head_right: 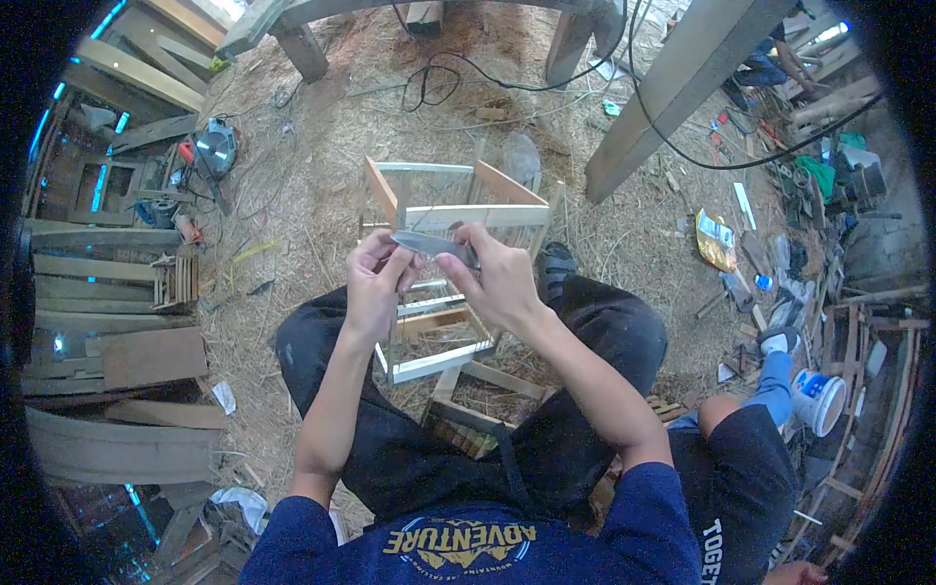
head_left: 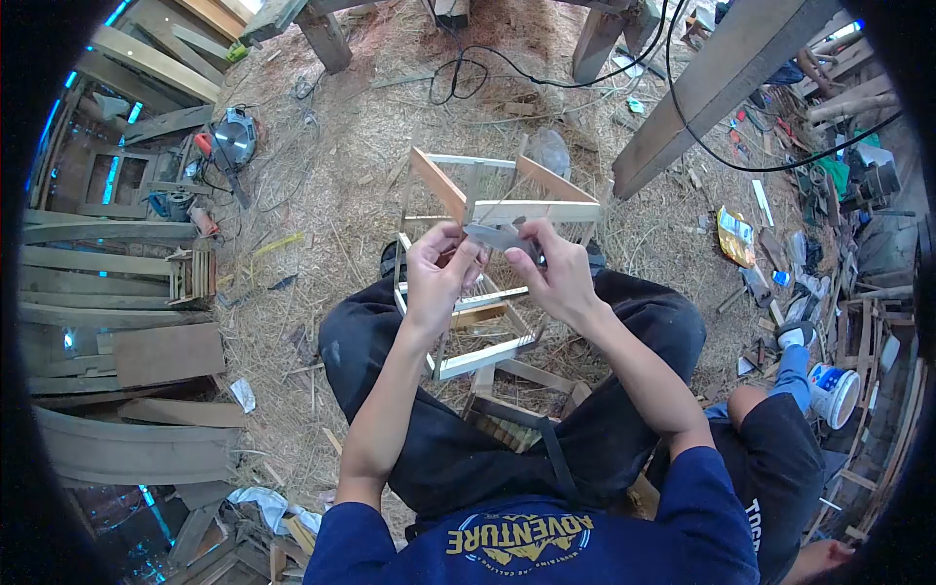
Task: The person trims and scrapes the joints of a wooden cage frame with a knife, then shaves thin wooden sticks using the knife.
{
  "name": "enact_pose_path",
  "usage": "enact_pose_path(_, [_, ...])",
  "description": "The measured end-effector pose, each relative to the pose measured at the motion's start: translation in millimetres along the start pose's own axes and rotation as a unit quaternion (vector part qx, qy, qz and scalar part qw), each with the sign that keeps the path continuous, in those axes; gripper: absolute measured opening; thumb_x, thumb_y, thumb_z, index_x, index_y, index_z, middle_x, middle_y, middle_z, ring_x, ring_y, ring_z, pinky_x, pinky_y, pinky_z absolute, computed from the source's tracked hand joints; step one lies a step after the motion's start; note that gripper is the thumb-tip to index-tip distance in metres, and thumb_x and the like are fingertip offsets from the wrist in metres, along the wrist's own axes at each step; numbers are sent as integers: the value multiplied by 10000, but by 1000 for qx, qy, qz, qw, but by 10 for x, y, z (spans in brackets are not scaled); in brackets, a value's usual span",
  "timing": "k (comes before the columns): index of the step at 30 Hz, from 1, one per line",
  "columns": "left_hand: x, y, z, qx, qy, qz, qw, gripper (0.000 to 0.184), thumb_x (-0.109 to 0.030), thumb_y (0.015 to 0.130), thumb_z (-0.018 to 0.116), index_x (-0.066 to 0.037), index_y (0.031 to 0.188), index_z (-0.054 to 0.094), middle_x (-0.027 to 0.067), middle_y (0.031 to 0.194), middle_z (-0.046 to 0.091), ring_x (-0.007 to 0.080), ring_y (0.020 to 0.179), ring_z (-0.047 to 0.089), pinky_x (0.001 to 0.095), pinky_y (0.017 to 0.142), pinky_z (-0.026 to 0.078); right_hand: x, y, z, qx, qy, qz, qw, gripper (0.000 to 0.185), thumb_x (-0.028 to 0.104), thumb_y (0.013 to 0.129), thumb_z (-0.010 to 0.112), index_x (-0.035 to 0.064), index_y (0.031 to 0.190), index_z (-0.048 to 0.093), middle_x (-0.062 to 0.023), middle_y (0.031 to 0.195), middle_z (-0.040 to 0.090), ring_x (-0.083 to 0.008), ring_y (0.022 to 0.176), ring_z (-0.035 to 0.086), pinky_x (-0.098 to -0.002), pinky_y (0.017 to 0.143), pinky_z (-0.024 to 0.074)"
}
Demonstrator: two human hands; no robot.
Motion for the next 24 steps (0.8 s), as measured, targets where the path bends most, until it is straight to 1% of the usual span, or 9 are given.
enact_pose_path(3, [-57, -2, -8, 10, 0, 15, 1000, 86, -64, 986, 621, -3, 1047, 630, 29, 775, 633, 35, 552, 468, 190, 483, 339, -32, -12, 44, 40, -13, 18, 999, 327, 358, 972, 635, 51, 1060, 565, -181, 811, 671, -375, 714, 688, -449, 612, 520])
enact_pose_path(6, [-78, 14, -8, 7, -1, 21, 1000, 77, -69, 987, 628, -8, 1034, 627, 15, 766, 614, 34, 551, 462, 192, 480, 338, -14, 10, 10, 20, -23, 5, 1000, 313, 357, 972, 634, 53, 1027, 583, -182, 797, 669, -380, 701, 680, -449, 602, 516])
enact_pose_path(10, [-87, 14, 1, 2, 9, 32, 999, 67, -67, 988, 627, -9, 1021, 623, 3, 763, 600, 30, 564, 452, 198, 482, 325, -27, 35, 20, 23, -36, -5, 999, 318, 366, 971, 631, 50, 992, 600, -182, 799, 668, -382, 696, 673, -453, 603, 514])
enact_pose_path(13, [-88, -1, 2, -13, 16, 14, 1000, 54, -65, 989, 626, -12, 1000, 620, -6, 768, 590, 26, 577, 441, 203, 484, 305, -4, 60, 30, 25, -39, -9, 999, 322, 370, 971, 629, 49, 984, 609, -178, 794, 668, -378, 692, 673, -453, 601, 514])
enact_pose_path(16, [-97, -25, 15, 1, 26, 6, 1000, 98, -125, 986, 662, -34, 977, 628, -28, 768, 603, 4, 626, 487, 180, 523, 365, 1, 55, 37, 22, -44, -14, 999, 324, 372, 970, 630, 49, 986, 617, -175, 788, 671, -368, 687, 676, -451, 599, 516])
enact_pose_path(24, [-79, -41, 16, 0, 21, -5, 1000, 87, -117, 985, 659, -35, 987, 629, -46, 763, 583, -10, 608, 436, 184, 509, 311, 21, 28, 43, 3, -45, -1, 999, 347, 371, 943, 675, 28, 989, 642, -186, 793, 693, -348, 691, 695, -429, 628, 535])
Point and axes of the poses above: each hand's wrist, its own y-axis towards the middle knuckle, its own z-axis out of the palm, x = y × z, the point moved 6 cm from there along y, towards the middle knuckle
